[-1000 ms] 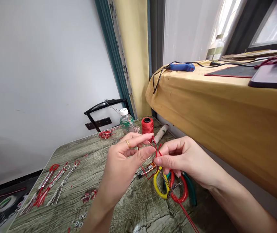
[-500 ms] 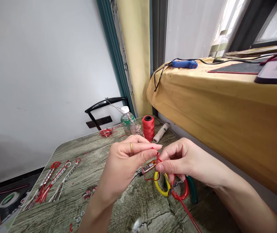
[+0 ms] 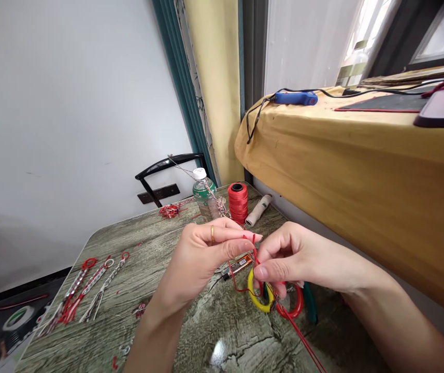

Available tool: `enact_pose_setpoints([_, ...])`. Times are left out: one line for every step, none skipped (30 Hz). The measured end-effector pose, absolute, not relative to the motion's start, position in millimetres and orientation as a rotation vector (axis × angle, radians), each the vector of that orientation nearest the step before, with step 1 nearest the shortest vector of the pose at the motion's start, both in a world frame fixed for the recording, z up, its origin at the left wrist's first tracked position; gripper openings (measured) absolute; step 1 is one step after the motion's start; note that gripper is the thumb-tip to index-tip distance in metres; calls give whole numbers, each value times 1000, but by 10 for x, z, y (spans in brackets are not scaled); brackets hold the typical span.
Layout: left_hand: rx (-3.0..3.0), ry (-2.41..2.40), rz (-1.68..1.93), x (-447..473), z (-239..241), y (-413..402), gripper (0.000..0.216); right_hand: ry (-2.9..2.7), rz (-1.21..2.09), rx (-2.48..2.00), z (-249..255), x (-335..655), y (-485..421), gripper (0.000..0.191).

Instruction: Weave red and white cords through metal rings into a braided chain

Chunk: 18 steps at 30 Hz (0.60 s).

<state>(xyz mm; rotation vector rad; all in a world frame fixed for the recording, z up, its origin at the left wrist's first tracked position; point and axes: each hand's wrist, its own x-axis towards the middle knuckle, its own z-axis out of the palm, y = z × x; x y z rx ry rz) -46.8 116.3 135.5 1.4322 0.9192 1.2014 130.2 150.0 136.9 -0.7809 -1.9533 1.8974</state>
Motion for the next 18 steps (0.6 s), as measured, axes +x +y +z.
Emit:
enact_pose_setpoints([1427, 914, 1195, -468, 1355, 1166, 16, -1958, 1896, -789, 1372, 1302, 1499, 21])
enact_pose_setpoints([1426, 911, 1192, -468, 1355, 1167, 16, -1964, 1893, -796, 1375, 1302, 1499, 21])
enact_pose_setpoints([1428, 911, 1191, -466, 1356, 1166, 16, -1970, 1888, -806, 1377, 1301, 1497, 22])
enact_pose_setpoints([1432, 912, 1191, -464, 1357, 1162, 16, -1977, 1883, -813, 1379, 1300, 1496, 22])
enact_pose_setpoints([1436, 916, 1188, -461, 1358, 1157, 15, -1979, 1884, -813, 1381, 1299, 1495, 22])
enact_pose_setpoints([1440, 922, 1185, -457, 1358, 1151, 14, -1977, 1886, -809, 1381, 1299, 1495, 23])
enact_pose_setpoints([1446, 925, 1182, -452, 1359, 1144, 13, -1977, 1891, -799, 1381, 1300, 1494, 23])
enact_pose_setpoints([1454, 927, 1185, -446, 1361, 1136, 13, -1975, 1895, -781, 1380, 1302, 1494, 23])
enact_pose_setpoints([1460, 932, 1201, -436, 1368, 1127, 12, -1974, 1899, -753, 1379, 1307, 1494, 22])
enact_pose_setpoints([1470, 943, 1233, -424, 1383, 1117, 12, -1983, 1898, -712, 1379, 1313, 1495, 21])
enact_pose_setpoints([1484, 956, 1277, -407, 1409, 1106, 12, -2006, 1884, -664, 1380, 1322, 1495, 19])
enact_pose_setpoints([1501, 972, 1325, -385, 1450, 1091, 12, -2048, 1851, -608, 1383, 1333, 1496, 18])
enact_pose_setpoints([1522, 992, 1367, -359, 1507, 1073, 12, -2101, 1801, -551, 1387, 1346, 1497, 18])
enact_pose_setpoints([1548, 1008, 1404, -329, 1581, 1050, 12, -2161, 1745, -503, 1391, 1361, 1499, 18])
enact_pose_setpoints([1578, 1016, 1431, -295, 1670, 1023, 12, -2215, 1689, -470, 1396, 1376, 1502, 19])
enact_pose_setpoints([1611, 1016, 1450, -260, 1768, 990, 11, -2251, 1649, -446, 1402, 1391, 1507, 20])
enact_pose_setpoints([1644, 1006, 1482, -224, 1868, 953, 10, -2266, 1624, -437, 1408, 1406, 1512, 20])
enact_pose_setpoints([1681, 990, 1516, -191, 1963, 911, 10, -2256, 1603, -438, 1415, 1419, 1520, 19])
